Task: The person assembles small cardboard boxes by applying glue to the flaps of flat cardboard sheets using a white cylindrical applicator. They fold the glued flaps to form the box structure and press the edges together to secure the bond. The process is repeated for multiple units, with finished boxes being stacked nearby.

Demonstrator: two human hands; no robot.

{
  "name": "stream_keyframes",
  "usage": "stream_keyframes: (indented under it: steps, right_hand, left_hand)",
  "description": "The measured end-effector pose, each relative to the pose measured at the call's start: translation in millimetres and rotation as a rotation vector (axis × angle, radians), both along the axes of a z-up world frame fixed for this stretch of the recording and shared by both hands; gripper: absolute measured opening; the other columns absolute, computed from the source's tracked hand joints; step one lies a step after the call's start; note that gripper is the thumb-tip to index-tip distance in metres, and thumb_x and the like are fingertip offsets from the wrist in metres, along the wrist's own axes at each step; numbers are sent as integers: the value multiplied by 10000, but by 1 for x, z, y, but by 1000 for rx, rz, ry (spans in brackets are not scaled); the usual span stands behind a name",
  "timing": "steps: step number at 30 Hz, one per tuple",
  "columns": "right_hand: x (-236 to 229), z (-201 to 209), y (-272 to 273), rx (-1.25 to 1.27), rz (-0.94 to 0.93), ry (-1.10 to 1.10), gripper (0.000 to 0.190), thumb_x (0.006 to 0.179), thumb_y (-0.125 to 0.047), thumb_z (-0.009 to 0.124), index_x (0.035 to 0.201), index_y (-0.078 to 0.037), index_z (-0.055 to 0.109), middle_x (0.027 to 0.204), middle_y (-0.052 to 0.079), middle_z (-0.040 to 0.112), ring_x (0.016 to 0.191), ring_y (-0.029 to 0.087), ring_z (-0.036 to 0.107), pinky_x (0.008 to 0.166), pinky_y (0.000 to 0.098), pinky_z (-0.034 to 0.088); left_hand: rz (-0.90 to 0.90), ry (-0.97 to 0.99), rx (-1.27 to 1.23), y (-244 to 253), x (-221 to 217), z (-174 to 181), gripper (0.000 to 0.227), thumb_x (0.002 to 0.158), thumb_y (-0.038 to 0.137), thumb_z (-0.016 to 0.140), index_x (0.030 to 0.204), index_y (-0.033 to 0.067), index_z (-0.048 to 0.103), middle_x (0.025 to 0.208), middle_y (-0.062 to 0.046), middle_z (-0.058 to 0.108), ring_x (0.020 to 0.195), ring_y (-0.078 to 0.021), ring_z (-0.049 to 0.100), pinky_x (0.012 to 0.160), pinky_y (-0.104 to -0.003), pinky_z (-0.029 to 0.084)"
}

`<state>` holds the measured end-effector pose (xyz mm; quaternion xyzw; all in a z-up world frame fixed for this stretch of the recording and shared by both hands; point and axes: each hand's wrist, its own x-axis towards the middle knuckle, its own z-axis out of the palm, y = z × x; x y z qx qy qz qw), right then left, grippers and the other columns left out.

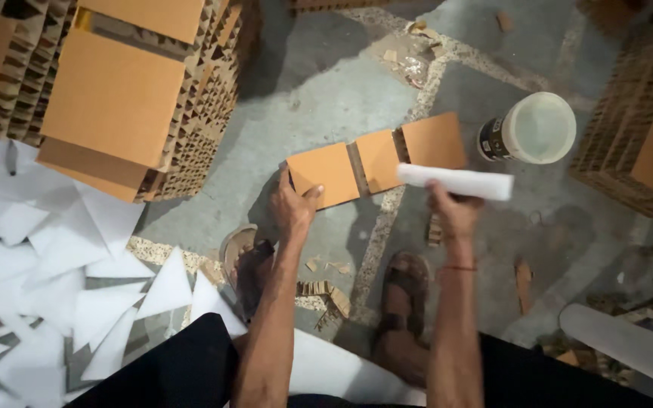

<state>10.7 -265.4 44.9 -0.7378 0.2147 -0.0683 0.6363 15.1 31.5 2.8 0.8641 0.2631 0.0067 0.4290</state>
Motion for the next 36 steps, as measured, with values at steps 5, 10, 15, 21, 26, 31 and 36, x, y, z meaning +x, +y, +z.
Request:
stream_keyframes:
  steps: [5,10,15,21,26,31,36]
  right_hand:
    - [-7,26,80,-381,186,-274,349,835,-180,859,1056,33,695,920,76,736,775,170,699,690,323,565]
    - [-9,53,120,-581,265,-161,153,800,-138,819,864,-22,742,724,69,727,610,155,691,607,317,537]
    - [-13,54,138,-623,324,-214,138,818,-117,804,940,-54,785,726,72,730,600,179,689,586,317,530]
    - [-6,45,154,-625,332,-333,113,903,-96,773,995,-31,780,833,84,765,742,160,749,657,301,567]
    - [23,19,156,-593,363,-387,144,909,-88,784,1012,12,775,848,111,769,739,165,743,651,298,563]
    - [66,-38,150,-397,305,-450,205,913,-149,784,918,40,705,810,129,706,700,249,672,584,351,504]
    - [93,-41,141,-934,440,-357,213,884,-229,756,791,-47,697,733,131,674,612,337,589,588,449,416]
  left_hand:
    - [17,26,-124,-1,-7,0,846,671,226,905,1426,79,552,1243,-225,681,1118,-456,617,965,-507,491]
    - [19,-25,-22,-2,-4,-7,804,639,273,933,1346,100,592,1205,-224,685,1129,-437,630,962,-499,516]
    - [7,44,-9,-1,-4,-2,827,665,309,926,1385,129,560,1227,-226,643,1132,-432,621,956,-513,525]
    - [30,61,14,-4,-2,-14,878,667,335,915,1423,138,516,1301,-235,603,1154,-454,610,906,-544,527]
    - [32,-11,-26,-5,-7,-30,978,684,466,964,1460,127,475,1284,-291,563,1122,-493,600,904,-565,524]
    - [61,103,-56,-7,-5,-17,902,700,331,904,1483,164,488,1358,-243,550,1145,-445,631,936,-504,566]
    - [60,111,-77,-4,-2,-3,877,710,316,910,1463,146,493,1364,-232,547,1180,-444,616,952,-499,546]
